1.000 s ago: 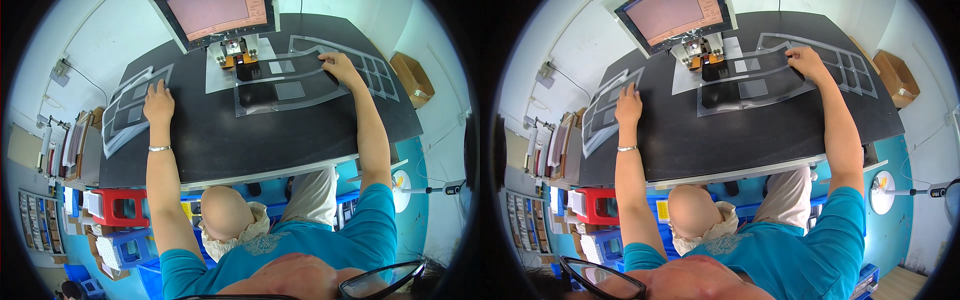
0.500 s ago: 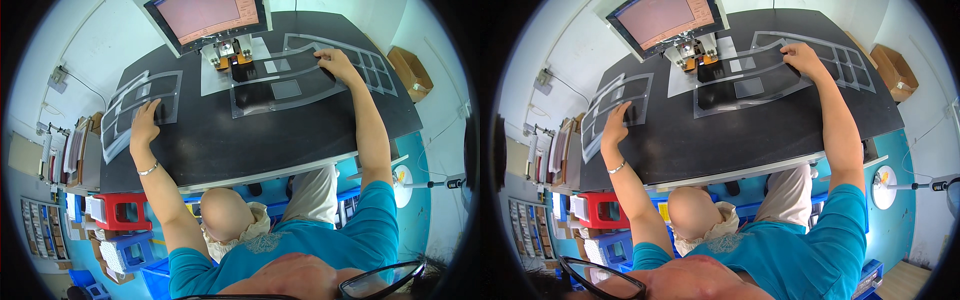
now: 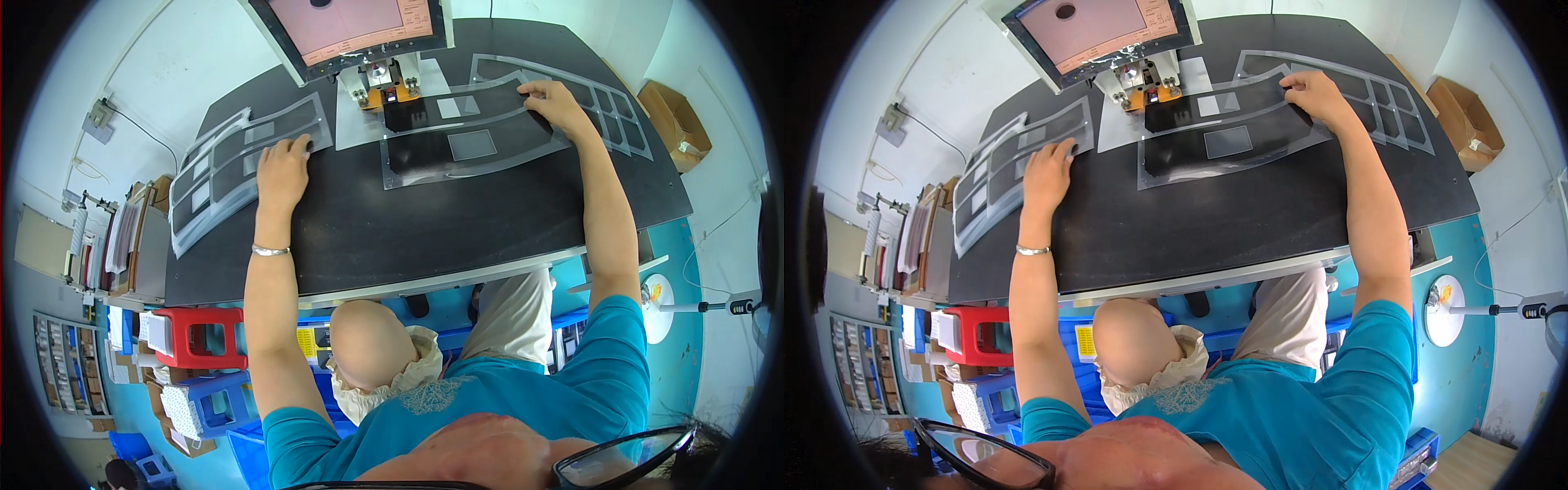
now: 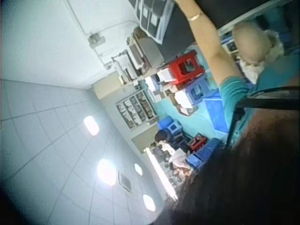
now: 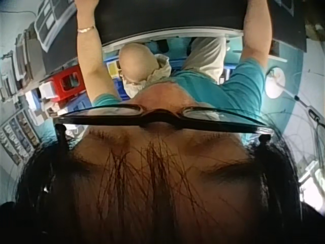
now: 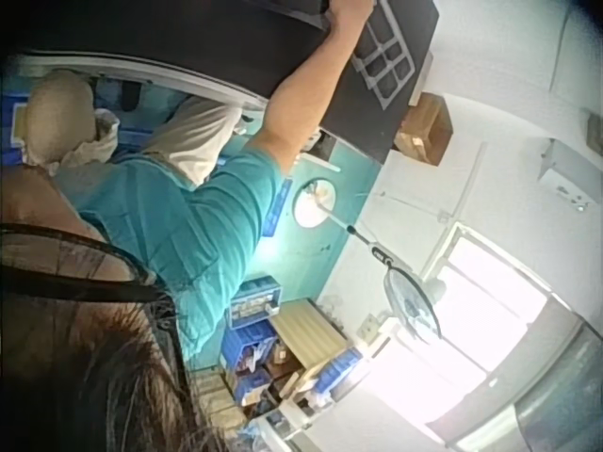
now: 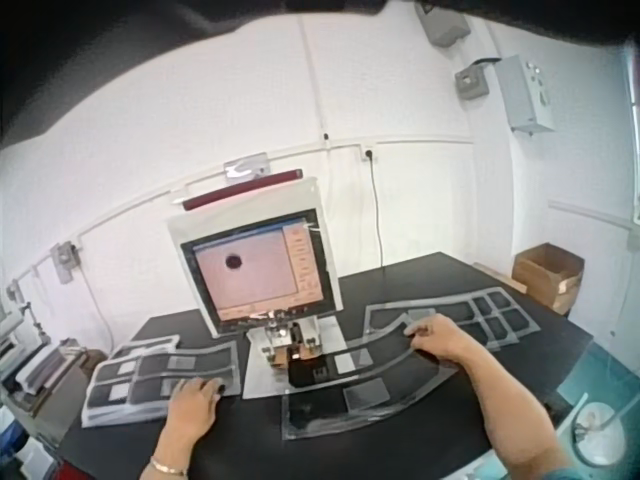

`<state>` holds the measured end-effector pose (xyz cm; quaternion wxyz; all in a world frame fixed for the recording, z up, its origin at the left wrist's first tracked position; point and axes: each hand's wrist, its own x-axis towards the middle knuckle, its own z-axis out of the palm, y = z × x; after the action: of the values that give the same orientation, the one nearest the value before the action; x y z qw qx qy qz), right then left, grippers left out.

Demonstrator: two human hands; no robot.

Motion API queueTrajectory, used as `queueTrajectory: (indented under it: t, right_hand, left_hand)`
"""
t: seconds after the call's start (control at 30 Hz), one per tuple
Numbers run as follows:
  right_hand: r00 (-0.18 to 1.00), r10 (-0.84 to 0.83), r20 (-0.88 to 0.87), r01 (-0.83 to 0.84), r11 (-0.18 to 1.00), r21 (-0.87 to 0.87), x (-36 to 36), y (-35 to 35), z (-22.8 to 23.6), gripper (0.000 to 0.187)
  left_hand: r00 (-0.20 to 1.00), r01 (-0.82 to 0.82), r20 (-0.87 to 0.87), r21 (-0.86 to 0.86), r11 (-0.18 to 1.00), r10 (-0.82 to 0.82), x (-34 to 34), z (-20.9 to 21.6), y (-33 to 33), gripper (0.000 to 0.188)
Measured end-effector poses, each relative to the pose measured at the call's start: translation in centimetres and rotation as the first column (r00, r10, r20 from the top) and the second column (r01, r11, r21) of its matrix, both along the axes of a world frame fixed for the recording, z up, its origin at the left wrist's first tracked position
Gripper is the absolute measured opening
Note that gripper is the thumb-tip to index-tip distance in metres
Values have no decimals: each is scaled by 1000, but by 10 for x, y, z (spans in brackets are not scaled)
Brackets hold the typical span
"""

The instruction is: The person takes plastic sheets one by one from a stack on the left, aligns them under the punching machine to punch holes, and places the punched sheets onto a stack on the right.

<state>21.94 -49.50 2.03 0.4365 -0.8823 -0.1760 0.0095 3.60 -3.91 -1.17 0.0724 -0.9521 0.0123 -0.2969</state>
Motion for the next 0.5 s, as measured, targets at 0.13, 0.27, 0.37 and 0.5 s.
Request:
queueTrajectory:
  t: [0.13,0.27,0.37,0.5]
  right_hand:
    - [1000,-5,-8,5,1000,4,-1,-1,1,37]
    - [1000,-10,20,10,1000,18,1,-2,-1,37]
    - [999,-5,35,5,1000,26,0,1,-2,37]
    - [994,-59,94,53,996,68,8,0,-10,38]
  left_hand:
    - [1000,12,-18,-44,999,-13,6,-3,-17,31]
    - [1000,22,3,-54,998,-22,7,-1,-21,30]
    - [999,39,17,-24,999,-38,7,0,-24,31]
    - [998,56,-4,9,998,-56,7,0,-33,33]
